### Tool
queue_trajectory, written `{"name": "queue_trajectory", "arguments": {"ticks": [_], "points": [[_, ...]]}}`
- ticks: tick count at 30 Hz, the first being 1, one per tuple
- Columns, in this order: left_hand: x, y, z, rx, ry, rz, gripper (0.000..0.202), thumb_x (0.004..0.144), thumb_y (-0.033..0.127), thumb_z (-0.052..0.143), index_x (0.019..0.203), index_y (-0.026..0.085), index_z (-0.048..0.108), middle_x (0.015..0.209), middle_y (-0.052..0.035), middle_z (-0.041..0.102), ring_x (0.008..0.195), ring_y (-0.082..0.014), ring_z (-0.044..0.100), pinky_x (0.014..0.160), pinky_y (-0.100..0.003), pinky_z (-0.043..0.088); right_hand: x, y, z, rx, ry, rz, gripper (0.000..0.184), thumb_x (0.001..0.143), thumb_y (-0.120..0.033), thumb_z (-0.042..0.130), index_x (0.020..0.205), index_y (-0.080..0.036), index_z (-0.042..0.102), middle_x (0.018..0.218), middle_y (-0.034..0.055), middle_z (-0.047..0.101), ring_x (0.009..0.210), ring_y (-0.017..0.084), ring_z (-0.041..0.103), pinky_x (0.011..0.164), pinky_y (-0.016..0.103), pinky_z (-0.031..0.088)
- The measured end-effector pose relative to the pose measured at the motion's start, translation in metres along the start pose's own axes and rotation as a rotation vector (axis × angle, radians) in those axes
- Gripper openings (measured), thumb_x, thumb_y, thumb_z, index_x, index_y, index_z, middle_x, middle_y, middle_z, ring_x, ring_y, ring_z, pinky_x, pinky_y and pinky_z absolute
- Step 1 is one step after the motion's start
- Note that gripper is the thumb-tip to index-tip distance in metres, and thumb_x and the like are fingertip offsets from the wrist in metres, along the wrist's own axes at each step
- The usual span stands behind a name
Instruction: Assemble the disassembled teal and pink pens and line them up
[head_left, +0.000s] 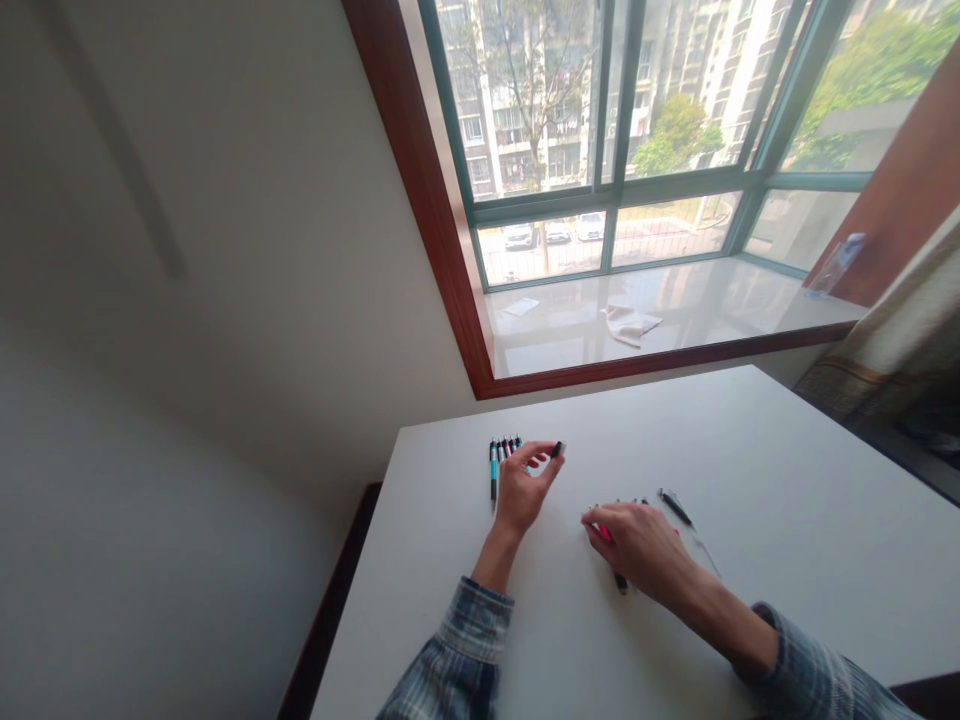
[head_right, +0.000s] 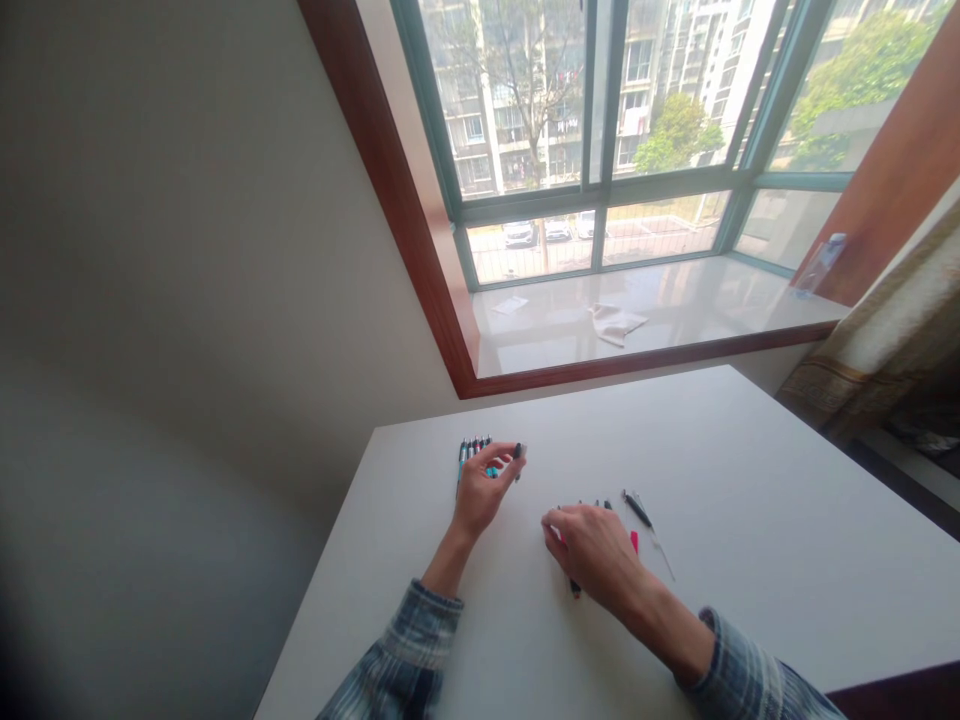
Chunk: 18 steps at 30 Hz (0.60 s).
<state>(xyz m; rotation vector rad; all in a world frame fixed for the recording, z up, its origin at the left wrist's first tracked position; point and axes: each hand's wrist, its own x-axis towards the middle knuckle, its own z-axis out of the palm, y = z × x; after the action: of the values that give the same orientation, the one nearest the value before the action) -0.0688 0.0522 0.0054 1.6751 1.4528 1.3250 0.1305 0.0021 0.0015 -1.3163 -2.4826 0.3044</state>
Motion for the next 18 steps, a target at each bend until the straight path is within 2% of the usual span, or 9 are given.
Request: {"name": "queue_trajectory", "arguments": {"ticks": [5,12,18], "points": [[-0.001,0.000,0.000,0.011,-0.006,0.000,0.019,0.088,0.039,0.071,0.098,0.025,0.078,0.095,-0.0029,0.078,0.081,-0.0184,0.067,0.077,-0.032,0.052,-0.005,-0.002,-0.008,-0.003,-0.040,0.043,0.027,0.102,-0.024,0.049,0.099,-0.025,0.076,0.085,0.0033,0.078,0.078,0.019,0.074,0.066,0.025,0.043],[-0.002,0.004,-0.001,0.018,-0.002,0.000,0.018,0.087,0.038,0.071,0.098,0.025,0.079,0.094,-0.0027,0.078,0.080,-0.0184,0.068,0.076,-0.032,0.052,-0.025,-0.008,-0.019,-0.024,-0.128,0.094,0.025,0.100,-0.024,0.052,0.096,-0.027,0.077,0.086,0.0027,0.079,0.077,0.021,0.074,0.062,0.028,0.041],[-0.002,0.003,0.000,0.019,-0.006,0.006,0.017,0.087,0.037,0.071,0.098,0.025,0.079,0.094,-0.0024,0.078,0.080,-0.0180,0.067,0.076,-0.032,0.052,-0.035,-0.010,-0.016,-0.021,-0.154,0.098,0.021,0.097,-0.020,0.056,0.091,-0.026,0.075,0.084,0.0035,0.078,0.074,0.022,0.074,0.058,0.028,0.039]]}}
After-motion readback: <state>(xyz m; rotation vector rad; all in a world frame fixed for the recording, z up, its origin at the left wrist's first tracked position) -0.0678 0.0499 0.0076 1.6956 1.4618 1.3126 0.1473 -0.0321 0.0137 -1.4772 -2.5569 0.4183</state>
